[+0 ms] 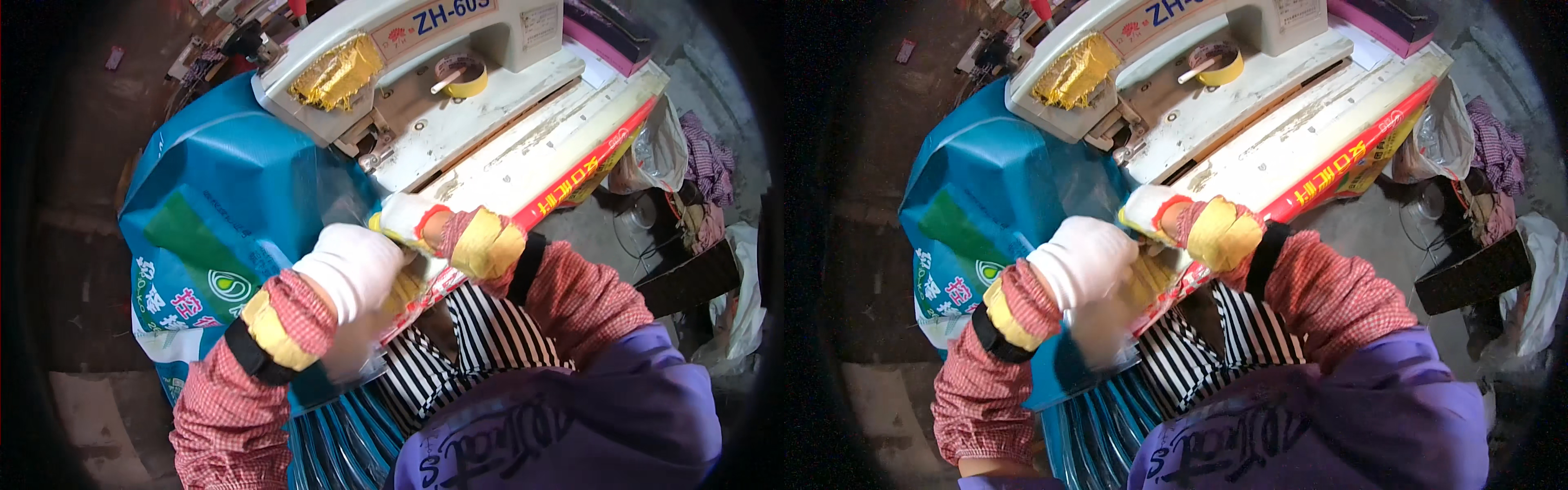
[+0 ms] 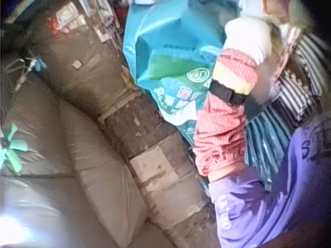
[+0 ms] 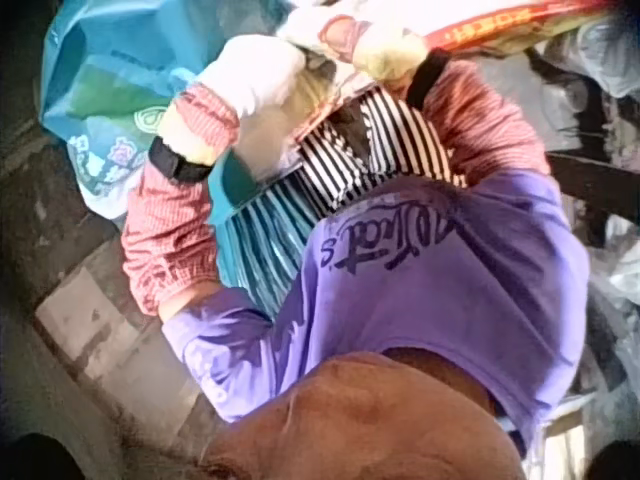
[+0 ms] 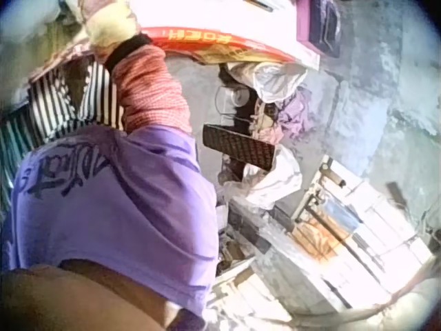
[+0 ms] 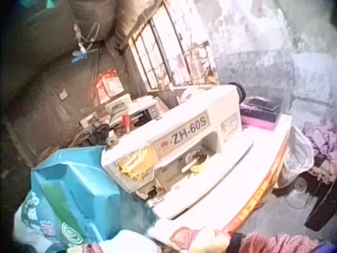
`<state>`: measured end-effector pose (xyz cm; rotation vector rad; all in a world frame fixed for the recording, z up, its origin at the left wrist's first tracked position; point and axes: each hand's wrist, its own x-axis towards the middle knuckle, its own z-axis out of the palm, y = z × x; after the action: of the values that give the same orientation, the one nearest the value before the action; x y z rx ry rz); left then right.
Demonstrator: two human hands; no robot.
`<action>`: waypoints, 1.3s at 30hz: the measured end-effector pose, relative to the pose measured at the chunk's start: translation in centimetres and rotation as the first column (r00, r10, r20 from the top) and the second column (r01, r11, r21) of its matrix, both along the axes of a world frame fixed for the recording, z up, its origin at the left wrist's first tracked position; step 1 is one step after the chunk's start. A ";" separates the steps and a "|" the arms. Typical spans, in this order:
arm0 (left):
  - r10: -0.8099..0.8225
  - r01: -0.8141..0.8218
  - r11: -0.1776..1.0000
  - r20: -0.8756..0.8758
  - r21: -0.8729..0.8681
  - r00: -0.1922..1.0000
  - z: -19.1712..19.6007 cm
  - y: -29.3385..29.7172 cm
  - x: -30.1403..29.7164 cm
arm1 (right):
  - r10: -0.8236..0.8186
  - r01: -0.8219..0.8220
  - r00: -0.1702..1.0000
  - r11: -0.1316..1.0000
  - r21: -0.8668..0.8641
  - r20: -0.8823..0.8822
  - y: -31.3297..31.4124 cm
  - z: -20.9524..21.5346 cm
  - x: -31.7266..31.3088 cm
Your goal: Sealing large plastic fertilizer bags using an industrial sewing machine.
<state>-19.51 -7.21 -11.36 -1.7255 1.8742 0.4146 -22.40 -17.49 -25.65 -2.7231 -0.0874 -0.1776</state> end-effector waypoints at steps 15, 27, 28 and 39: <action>-0.045 0.016 0.975 -0.127 -0.223 0.991 5.2 10.3 4.5 | -0.235 0.186 0.921 0.966 0.180 0.310 2.9 3.7 -1.0; 0.609 -0.653 0.200 -0.429 -0.731 0.667 11.8 25.7 3.3 | -0.270 -0.082 0.827 0.810 0.581 0.493 7.8 13.1 -0.9; 0.589 -0.418 0.476 -0.073 -0.774 0.805 8.8 28.9 5.8 | -0.329 -0.110 0.831 0.693 0.712 0.449 7.8 14.3 -1.8; 0.885 -0.284 0.366 0.237 -0.886 0.400 7.1 32.5 13.9 | -0.428 0.073 0.867 0.613 0.787 0.253 6.1 13.6 -6.8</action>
<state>-5.58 25.31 -4.26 -2.6407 0.6188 -0.8533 -29.18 -11.39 -12.04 -1.7800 0.2251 -0.7198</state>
